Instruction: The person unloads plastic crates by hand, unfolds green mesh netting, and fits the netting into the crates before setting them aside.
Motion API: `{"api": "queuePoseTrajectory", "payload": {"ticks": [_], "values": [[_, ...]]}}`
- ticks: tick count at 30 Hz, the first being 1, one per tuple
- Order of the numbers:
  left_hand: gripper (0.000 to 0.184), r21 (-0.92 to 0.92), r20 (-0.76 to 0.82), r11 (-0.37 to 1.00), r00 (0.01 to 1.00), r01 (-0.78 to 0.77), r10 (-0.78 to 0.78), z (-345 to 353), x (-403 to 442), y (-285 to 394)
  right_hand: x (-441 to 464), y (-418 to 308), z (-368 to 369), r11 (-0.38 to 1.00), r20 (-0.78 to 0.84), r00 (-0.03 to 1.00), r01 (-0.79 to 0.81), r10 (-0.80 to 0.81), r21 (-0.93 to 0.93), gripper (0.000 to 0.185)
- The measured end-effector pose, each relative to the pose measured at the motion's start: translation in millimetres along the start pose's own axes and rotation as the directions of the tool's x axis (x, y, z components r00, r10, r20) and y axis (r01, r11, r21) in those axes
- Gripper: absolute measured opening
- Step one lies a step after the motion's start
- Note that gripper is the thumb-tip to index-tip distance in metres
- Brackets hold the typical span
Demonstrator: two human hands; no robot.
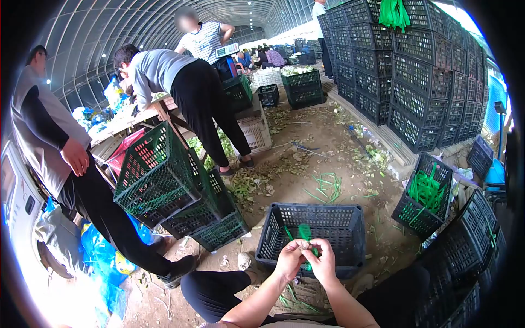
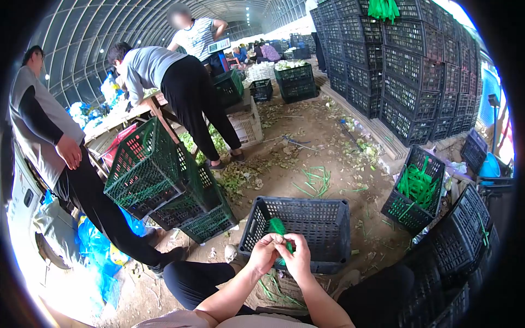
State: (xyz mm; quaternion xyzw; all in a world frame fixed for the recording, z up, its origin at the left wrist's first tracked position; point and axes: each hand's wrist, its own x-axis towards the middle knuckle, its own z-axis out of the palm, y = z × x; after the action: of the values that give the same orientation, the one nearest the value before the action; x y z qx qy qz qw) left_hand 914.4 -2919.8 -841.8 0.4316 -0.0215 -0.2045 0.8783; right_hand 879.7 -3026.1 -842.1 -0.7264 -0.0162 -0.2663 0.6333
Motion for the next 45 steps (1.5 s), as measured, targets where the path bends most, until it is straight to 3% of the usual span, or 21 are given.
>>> {"api": "queuePoseTrajectory", "payload": {"ticks": [6,8,12,13,14,16,17,19,20,22,23,24,25,26,27,28,31,34,36,39,45], "values": [[0.01,-0.256,-0.028,0.959,0.991,0.122,-0.134,0.3,-2.0,1.2,20.6,2.7,-4.6,0.966,-0.077,0.974,0.197,-0.213,-0.17,0.003],[0.01,-0.337,-0.031,0.936,0.993,0.099,-0.116,-4.3,-0.2,7.2,16.6,19.5,-4.1,0.985,-0.141,0.98,-0.12,0.138,0.127,0.007],[0.012,-0.537,-0.091,0.843,0.992,0.026,-0.089,-20.2,5.7,43.3,25.0,31.0,-19.4,0.695,-0.2,0.866,-0.209,0.459,0.687,0.01],[0.013,-0.844,-0.051,0.536,0.996,-0.001,-0.079,-31.8,8.8,52.3,28.1,34.2,-27.0,0.627,-0.181,0.84,-0.222,0.512,0.747,0.012],[0.014,-0.896,0.041,0.435,0.991,0.095,-0.131,-47.3,7.7,69.4,32.6,32.4,-34.3,0.59,-0.209,0.789,-0.227,0.578,0.775,0.013],[0.014,-0.609,-0.019,0.791,0.997,0.052,-0.081,-81.8,10.2,89.8,44.5,41.1,-63.7,0.6,-0.273,0.746,-0.206,0.608,0.773,0.013],[0.008,-0.306,-0.071,0.952,0.997,0.0,-0.023,-102.8,10.1,96.4,51.5,53.2,-84.9,0.604,-0.284,0.768,-0.163,0.575,0.78,0.013],[0.021,0.274,-0.064,0.952,0.99,0.138,-0.125,-125.0,2.2,119.2,66.2,69.0,-130.0,0.616,-0.31,0.754,-0.157,0.579,0.772,0.014],[0.034,0.731,-0.048,0.666,0.986,0.145,-0.162,-142.0,1.6,128.0,75.4,67.4,-148.4,0.622,-0.322,0.719,-0.193,0.616,0.759,0.016],[0.034,0.979,0.069,-0.17,0.966,-0.114,-0.248,-212.2,15.3,122.2,87.6,56.8,-171.6,0.694,-0.216,0.788,-0.334,0.577,0.638,0.02],[0.031,0.98,-0.05,-0.196,0.944,-0.016,-0.326,-202.3,16.1,136.5,92.0,40.4,-166.4,0.732,-0.193,0.781,-0.426,0.594,0.531,0.022],[0.025,0.983,-0.139,-0.151,0.959,0.104,-0.246,-202.8,19.4,139.7,90.5,51.6,-166.9,0.778,-0.046,0.842,-0.474,0.537,0.413,0.024],[0.021,0.973,-0.227,-0.088,0.96,0.215,-0.163,-200.3,22.0,143.7,88.7,46.9,-156.0,0.92,0.032,0.921,-0.385,0.388,-0.077,0.028],[0.02,0.948,-0.317,-0.031,0.948,0.317,0.025,-194.0,32.9,142.0,86.6,37.4,-151.9,0.867,0.291,0.876,-0.233,0.384,-0.441,0.028],[0.023,0.77,-0.39,0.55,0.921,0.325,0.002,-188.1,39.4,144.5,83.2,41.5,-149.2,0.795,0.399,0.844,-0.05,0.357,-0.605,0.027],[0.027,0.304,-0.44,0.928,0.896,0.216,-0.065,-181.7,44.4,147.2,81.1,49.3,-144.9,0.682,0.504,0.788,0.153,0.353,-0.716,0.026],[0.029,0.085,-0.318,0.983,0.939,0.162,-0.127,-141.6,58.3,142.7,83.8,75.5,-141.3,0.726,0.497,0.657,-0.113,0.566,-0.678,0.024],[0.032,0.251,-0.213,0.948,0.967,0.194,-0.142,-98.1,58.9,131.0,89.8,94.3,-130.0,0.764,0.241,0.778,-0.416,0.58,-0.494,0.023],[0.04,0.462,-0.202,0.875,0.978,0.146,-0.057,-79.7,59.7,117.7,99.2,95.7,-113.7,0.82,0.261,0.792,-0.459,0.552,-0.342,0.019],[0.04,0.467,-0.204,0.872,0.978,0.145,-0.053,-57.8,62.9,104.3,103.5,67.3,-80.6,0.779,0.35,0.729,-0.628,0.588,0.0,0.018],[0.046,0.444,-0.216,0.887,0.976,0.129,-0.033,-52.6,68.8,83.5,98.0,57.7,-44.3,0.803,0.247,0.827,-0.556,0.506,0.215,0.025]]}}
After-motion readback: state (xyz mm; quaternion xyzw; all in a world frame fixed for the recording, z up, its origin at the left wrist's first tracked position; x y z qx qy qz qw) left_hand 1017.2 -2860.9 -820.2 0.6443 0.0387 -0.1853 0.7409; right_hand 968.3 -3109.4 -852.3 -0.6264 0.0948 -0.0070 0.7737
